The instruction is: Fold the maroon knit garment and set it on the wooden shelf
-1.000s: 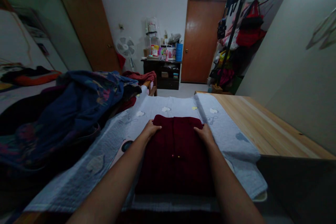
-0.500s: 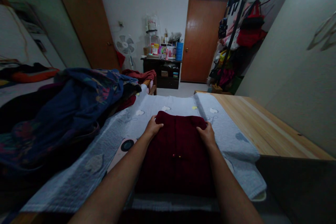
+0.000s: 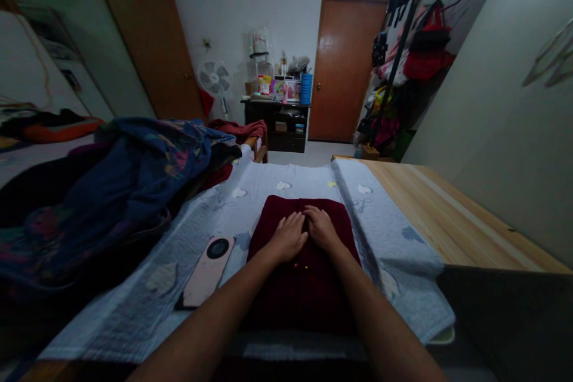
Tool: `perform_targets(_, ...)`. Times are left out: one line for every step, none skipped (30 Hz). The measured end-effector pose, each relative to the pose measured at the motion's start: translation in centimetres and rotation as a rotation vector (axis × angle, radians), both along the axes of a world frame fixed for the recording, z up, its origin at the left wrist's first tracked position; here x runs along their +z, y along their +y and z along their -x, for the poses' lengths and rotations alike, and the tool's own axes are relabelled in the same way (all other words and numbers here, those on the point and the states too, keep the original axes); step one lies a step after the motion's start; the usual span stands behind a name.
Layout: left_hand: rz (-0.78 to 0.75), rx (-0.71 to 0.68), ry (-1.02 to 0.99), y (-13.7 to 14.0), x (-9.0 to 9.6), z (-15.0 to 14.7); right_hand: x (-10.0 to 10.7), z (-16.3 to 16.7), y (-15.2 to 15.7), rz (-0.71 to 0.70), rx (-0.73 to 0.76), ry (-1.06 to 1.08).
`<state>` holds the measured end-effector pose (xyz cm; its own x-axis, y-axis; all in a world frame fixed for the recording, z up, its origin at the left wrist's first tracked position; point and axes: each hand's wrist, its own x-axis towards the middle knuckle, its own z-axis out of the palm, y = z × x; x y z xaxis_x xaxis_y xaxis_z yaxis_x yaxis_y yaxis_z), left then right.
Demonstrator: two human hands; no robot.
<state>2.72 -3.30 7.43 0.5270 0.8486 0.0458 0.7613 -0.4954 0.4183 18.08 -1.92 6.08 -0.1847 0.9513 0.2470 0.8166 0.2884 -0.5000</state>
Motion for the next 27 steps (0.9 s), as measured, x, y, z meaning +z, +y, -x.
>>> perform_targets(-0.014,0.013,0.034,-0.3,-0.4,-0.1,-0.3,0.1,0.2,0.035,0.009,-0.01)
perform_targets(-0.032,0.025,0.063,-0.5,-0.8,-0.1,-0.5,0.2,0.4,0.065,0.016,-0.026)
perform_targets(-0.046,0.032,0.087,-0.6,-1.2,-0.1,-0.7,0.2,0.5,0.091,0.025,-0.049)
perform_targets(-0.054,0.034,0.106,-0.6,-1.5,0.0,-0.8,0.1,0.6,0.113,0.034,-0.075)
perform_targets(-0.059,0.032,0.118,-0.6,-1.7,0.0,-0.8,0.1,0.6,0.131,0.04,-0.102)
perform_targets(-0.064,0.032,0.125,-0.5,-2.0,0.0,-0.8,0.1,0.7,0.145,0.043,-0.128)
perform_targets(-0.071,0.038,0.126,-0.5,-2.2,0.0,-0.8,0.1,0.8,0.158,0.047,-0.152)
perform_targets(-0.079,0.048,0.124,-0.4,-2.5,-0.1,-0.7,0.1,1.0,0.166,0.052,-0.173)
perform_targets(-0.084,0.062,0.121,-0.3,-2.7,-0.1,-0.6,0.0,1.2,0.171,0.061,-0.191)
perform_targets(-0.087,0.079,0.118,-0.2,-2.9,-0.2,-0.6,0.0,1.4,0.171,0.072,-0.207)
perform_targets(-0.089,0.099,0.115,-0.2,-3.1,-0.2,-0.6,0.0,1.7,0.168,0.081,-0.222)
perform_targets(-0.085,0.116,0.114,-0.1,-3.2,-0.2,-0.6,0.0,2.0,0.164,0.086,-0.235)
perform_targets(-0.078,0.129,0.113,-0.1,-3.3,-0.2,-0.7,0.0,2.3,0.16,0.087,-0.249)
perform_targets(-0.07,0.139,0.112,-0.1,-3.4,-0.1,-0.8,-0.1,2.6,0.154,0.088,-0.262)
perform_targets(-0.062,0.146,0.111,-0.1,-3.4,-0.1,-0.9,-0.1,2.8,0.148,0.087,-0.275)
perform_targets(-0.055,0.151,0.111,-0.1,-3.4,-0.1,-1.0,-0.2,3.1,0.141,0.086,-0.287)
perform_targets(-0.049,0.154,0.11,-0.1,-3.4,-0.1,-1.0,-0.2,3.3,0.133,0.086,-0.298)
perform_targets(-0.043,0.157,0.11,-0.1,-3.4,0.0,-1.1,-0.2,3.4,0.124,0.086,-0.307)
perform_targets(-0.039,0.158,0.111,-0.2,-3.4,0.0,-1.1,-0.3,3.6,0.115,0.084,-0.313)
perform_targets(-0.036,0.156,0.111,-0.2,-3.4,0.0,-1.1,-0.3,3.7,0.109,0.078,-0.318)
perform_targets(-0.034,0.155,0.112,-0.2,-3.5,0.0,-1.1,-0.3,3.8,0.105,0.071,-0.324)
perform_targets(-0.033,0.155,0.112,-0.2,-3.5,0.0,-1.1,-0.3,3.9,0.104,0.059,-0.329)
perform_targets(-0.033,0.155,0.113,-0.2,-3.5,0.0,-1.0,-0.3,4.0,0.107,0.046,-0.335)
perform_targets(-0.034,0.156,0.114,-0.2,-3.6,0.0,-1.0,-0.3,4.1,0.112,0.033,-0.341)
perform_targets(-0.036,0.158,0.113,-0.2,-3.6,0.0,-0.9,-0.3,4.2,0.117,0.019,-0.345)
perform_targets(-0.037,0.16,0.111,-0.2,-3.7,0.0,-0.9,-0.3,4.4,0.125,0.007,-0.347)
perform_targets(-0.039,0.16,0.108,-0.2,-3.7,0.0,-0.8,-0.3,4.6,0.134,-0.007,-0.348)
